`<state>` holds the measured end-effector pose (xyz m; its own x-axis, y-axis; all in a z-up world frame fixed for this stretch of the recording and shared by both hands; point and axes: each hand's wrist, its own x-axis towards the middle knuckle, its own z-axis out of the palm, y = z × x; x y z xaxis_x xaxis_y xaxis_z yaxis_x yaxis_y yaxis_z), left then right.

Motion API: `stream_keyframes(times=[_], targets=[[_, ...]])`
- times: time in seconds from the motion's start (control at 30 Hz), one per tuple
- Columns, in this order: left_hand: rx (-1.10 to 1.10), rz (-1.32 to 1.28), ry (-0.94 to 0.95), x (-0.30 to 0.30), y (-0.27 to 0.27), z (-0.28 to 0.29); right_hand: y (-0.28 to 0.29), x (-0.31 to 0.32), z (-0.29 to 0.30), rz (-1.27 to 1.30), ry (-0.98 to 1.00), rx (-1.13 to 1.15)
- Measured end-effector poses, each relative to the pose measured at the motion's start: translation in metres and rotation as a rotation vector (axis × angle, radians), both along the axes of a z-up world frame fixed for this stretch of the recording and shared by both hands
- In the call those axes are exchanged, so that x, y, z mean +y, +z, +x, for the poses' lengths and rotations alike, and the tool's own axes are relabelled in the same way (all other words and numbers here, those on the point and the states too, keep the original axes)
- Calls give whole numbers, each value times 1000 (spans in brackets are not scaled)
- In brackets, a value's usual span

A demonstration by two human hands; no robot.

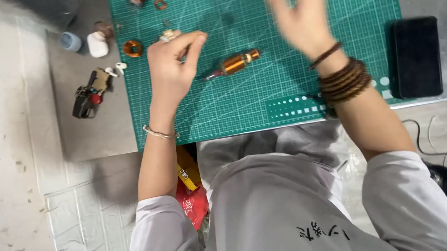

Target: Winding copper wire around a metal core and assembling small components on a workbench.

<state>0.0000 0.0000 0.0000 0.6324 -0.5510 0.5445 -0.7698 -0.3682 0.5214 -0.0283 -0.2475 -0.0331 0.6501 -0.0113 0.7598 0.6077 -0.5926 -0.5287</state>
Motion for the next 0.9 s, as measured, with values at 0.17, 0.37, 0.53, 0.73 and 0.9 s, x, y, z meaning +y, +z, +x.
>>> stream_keyframes(times=[0.17,0.37,0.53,0.73,0.9], targets=[[-52,52,-82,-21,2,0,-3,32,-6,-116,237,75],[-137,51,-43,-30,2,0,-1,26,-7,63,219,189],[-252,11,34,-29,-6,5,-15,17,-1,-63,58,115],[-361,-57,155,-27,-18,16,-29,-5,11,-280,-160,55],[-329,-134,245,-14,-33,24,-47,-27,16,-388,-370,79]])
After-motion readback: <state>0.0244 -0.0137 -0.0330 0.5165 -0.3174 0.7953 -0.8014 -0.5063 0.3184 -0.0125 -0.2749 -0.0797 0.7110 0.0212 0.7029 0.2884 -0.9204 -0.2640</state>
